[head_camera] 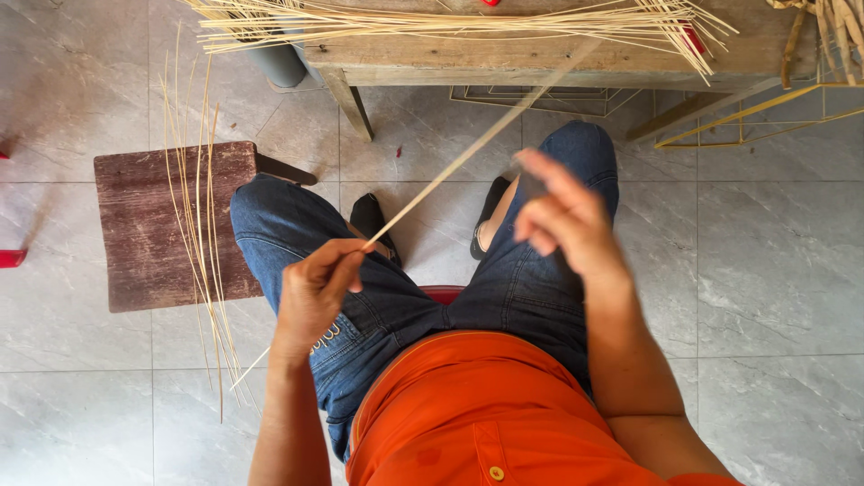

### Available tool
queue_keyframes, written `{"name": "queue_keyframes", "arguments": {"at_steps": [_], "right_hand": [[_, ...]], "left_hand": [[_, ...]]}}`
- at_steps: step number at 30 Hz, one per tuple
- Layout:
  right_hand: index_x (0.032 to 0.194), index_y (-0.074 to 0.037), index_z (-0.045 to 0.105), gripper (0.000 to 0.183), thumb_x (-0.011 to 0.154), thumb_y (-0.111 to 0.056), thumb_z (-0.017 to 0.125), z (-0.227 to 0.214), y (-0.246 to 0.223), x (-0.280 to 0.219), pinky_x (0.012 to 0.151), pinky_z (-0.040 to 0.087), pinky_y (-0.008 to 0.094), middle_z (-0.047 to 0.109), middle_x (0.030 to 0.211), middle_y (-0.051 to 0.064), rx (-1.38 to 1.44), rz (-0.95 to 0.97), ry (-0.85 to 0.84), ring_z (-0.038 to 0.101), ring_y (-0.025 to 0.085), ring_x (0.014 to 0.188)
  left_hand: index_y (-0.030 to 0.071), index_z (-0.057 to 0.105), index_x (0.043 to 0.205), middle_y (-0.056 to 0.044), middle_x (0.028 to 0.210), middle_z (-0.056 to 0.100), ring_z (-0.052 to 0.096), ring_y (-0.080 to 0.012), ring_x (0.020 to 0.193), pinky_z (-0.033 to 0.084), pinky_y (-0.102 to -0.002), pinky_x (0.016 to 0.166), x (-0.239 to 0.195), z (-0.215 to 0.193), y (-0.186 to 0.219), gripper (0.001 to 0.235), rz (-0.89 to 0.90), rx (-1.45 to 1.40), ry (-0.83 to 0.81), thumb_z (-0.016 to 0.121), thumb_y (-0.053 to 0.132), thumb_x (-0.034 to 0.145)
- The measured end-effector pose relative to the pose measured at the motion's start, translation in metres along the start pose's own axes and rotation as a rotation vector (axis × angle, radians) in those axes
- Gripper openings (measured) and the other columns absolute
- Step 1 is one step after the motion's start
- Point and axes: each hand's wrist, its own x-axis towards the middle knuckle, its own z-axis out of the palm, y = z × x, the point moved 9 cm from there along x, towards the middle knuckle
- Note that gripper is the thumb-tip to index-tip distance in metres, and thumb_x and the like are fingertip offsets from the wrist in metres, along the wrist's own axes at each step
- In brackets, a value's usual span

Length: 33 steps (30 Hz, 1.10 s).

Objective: The person sits and repeatedly shaves thin bamboo strips using a knife, holding each strip with the left hand and drawing the blade along its length with the right hand. Finished strips are placed on a small wooden stool to the left.

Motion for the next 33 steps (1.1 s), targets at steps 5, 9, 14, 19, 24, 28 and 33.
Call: {"name": "queue_keyframes", "arguments": {"at_steps": [5,9,14,19,24,28,33], "right_hand": [[0.157,-0.006,0.036,0.054,0.105,-0.005,0.05,0.1,0.015,-0.004,0.047,0.044,0.019,0.067,0.078,0.008,0.046,0.089,-0.412,0.051,0.005,0.052],[0.152,-0.004,0.043,0.046,0.107,-0.006,0.048,0.099,0.02,0.003,0.045,0.043,0.019,0.068,0.08,0.008,0.095,0.095,-0.354,0.05,0.005,0.052],[0.148,-0.003,0.049,0.041,0.107,-0.009,0.048,0.06,0.016,0.01,0.044,0.039,0.019,0.067,0.078,0.008,0.187,0.07,-0.2,0.048,0.006,0.051],[0.147,-0.005,0.052,0.041,0.106,-0.01,0.052,0.011,0.008,0.014,0.045,0.039,0.021,0.063,0.076,0.006,0.219,0.032,-0.015,0.049,0.008,0.052],[0.149,-0.007,0.054,0.042,0.108,-0.008,0.054,-0.046,0.005,0.016,0.049,0.039,0.025,0.061,0.076,0.006,0.301,-0.028,0.147,0.047,0.009,0.054],[0.152,-0.009,0.053,0.043,0.11,-0.005,0.053,-0.09,0.011,0.015,0.051,0.037,0.026,0.06,0.08,0.006,0.345,-0.098,0.252,0.045,0.01,0.055],[0.157,-0.012,0.051,0.044,0.114,-0.002,0.052,-0.136,0.02,0.005,0.056,0.038,0.028,0.061,0.082,0.008,0.462,-0.192,0.374,0.047,0.011,0.055]], "left_hand": [[0.007,0.077,0.108,0.002,0.066,0.065,0.059,-0.0032,0.058,0.044,-0.02,0.049,0.009,0.037,0.018,0.015,0.007,-0.009,-0.1,0.068,0.012,0.098],[0.007,0.076,0.109,0.003,0.069,0.067,0.061,-0.0023,0.059,0.048,-0.019,0.051,0.01,0.033,0.024,0.016,0.04,-0.005,-0.081,0.068,0.012,0.096],[0.009,0.078,0.108,0.001,0.062,0.065,0.059,-0.0029,0.057,0.045,-0.021,0.048,0.006,0.019,0.007,0.016,-0.042,0.06,-0.08,0.069,0.013,0.096],[0.009,0.078,0.108,0.001,0.065,0.066,0.059,-0.0028,0.058,0.046,-0.02,0.05,-0.001,0.001,-0.005,0.016,-0.018,0.093,-0.059,0.069,0.013,0.096],[0.009,0.079,0.104,0.002,0.068,0.071,0.063,-0.003,0.058,0.05,-0.02,0.05,-0.01,-0.023,-0.019,0.014,-0.066,0.138,-0.024,0.07,0.015,0.094],[0.01,0.079,0.104,0.001,0.069,0.073,0.064,-0.0043,0.059,0.051,-0.021,0.051,-0.016,-0.037,-0.024,0.015,-0.085,0.152,0.001,0.071,0.015,0.094],[0.008,0.077,0.107,0.0,0.07,0.072,0.066,-0.0034,0.061,0.052,-0.02,0.053,-0.019,-0.05,-0.022,0.015,-0.037,0.168,0.068,0.069,0.013,0.097]]}}
